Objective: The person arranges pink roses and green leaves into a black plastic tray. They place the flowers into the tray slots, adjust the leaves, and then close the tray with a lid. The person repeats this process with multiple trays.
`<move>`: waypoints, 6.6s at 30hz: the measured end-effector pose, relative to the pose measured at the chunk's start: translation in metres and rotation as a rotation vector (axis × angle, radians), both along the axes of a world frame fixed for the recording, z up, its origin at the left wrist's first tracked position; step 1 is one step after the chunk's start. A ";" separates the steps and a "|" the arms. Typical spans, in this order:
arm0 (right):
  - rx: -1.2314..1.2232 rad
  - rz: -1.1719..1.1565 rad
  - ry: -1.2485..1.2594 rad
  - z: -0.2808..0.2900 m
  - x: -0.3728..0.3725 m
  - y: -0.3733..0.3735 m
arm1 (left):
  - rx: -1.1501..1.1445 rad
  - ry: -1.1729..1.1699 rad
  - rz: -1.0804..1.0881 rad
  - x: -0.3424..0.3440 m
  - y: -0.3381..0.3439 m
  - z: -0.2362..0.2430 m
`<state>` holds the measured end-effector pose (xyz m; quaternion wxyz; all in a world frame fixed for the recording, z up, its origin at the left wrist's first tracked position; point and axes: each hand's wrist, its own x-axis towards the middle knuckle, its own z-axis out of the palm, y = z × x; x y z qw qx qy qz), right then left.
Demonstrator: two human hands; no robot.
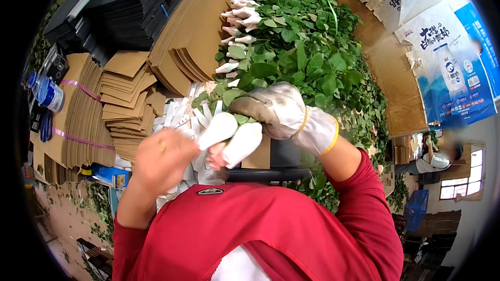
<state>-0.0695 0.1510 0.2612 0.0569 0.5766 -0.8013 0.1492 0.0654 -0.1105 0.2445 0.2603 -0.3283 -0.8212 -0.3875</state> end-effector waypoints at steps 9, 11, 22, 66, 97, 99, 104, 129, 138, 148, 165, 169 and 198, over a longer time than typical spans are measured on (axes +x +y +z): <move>-0.048 0.024 -0.046 -0.002 -0.006 0.002 | -0.016 -0.001 0.074 -0.009 0.002 0.015; -0.049 -0.002 -0.031 -0.006 -0.009 0.009 | -0.186 -0.029 0.082 0.006 -0.024 0.016; -0.029 -0.009 -0.041 -0.012 -0.014 -0.003 | -0.325 0.099 -0.083 0.005 0.003 0.043; 0.170 -0.825 0.499 0.007 0.088 0.126 | -0.141 -0.667 -0.464 -0.050 0.103 -0.155; 0.472 -0.473 -0.214 -0.081 0.080 0.066 | -0.054 -0.523 -0.471 -0.041 0.099 -0.159; 0.292 -0.609 -0.207 -0.059 0.080 0.049 | -0.026 -0.576 -0.503 -0.041 0.093 -0.174; 0.570 -0.616 -0.216 -0.097 0.056 0.055 | -0.087 -0.590 -0.445 -0.043 0.105 -0.155; 0.536 -0.765 -0.279 -0.065 0.032 0.055 | 0.060 -0.495 -0.182 -0.043 0.117 -0.186; 0.237 -0.536 -0.320 -0.123 0.020 0.071 | 0.195 -0.621 -0.081 -0.033 0.119 -0.197; 0.300 -0.627 -0.228 -0.097 0.033 0.077 | 0.129 -0.519 -0.224 -0.070 0.114 -0.190; 0.307 -0.704 -0.088 -0.122 0.031 0.056 | -0.137 -0.621 -0.096 -0.072 0.109 -0.177; 0.377 -0.675 -0.056 -0.125 0.032 0.050 | -0.093 -0.635 -0.114 -0.070 0.108 -0.178; 0.480 -0.330 -0.401 -0.111 0.064 0.070 | 0.488 -0.658 0.145 -0.037 0.096 -0.191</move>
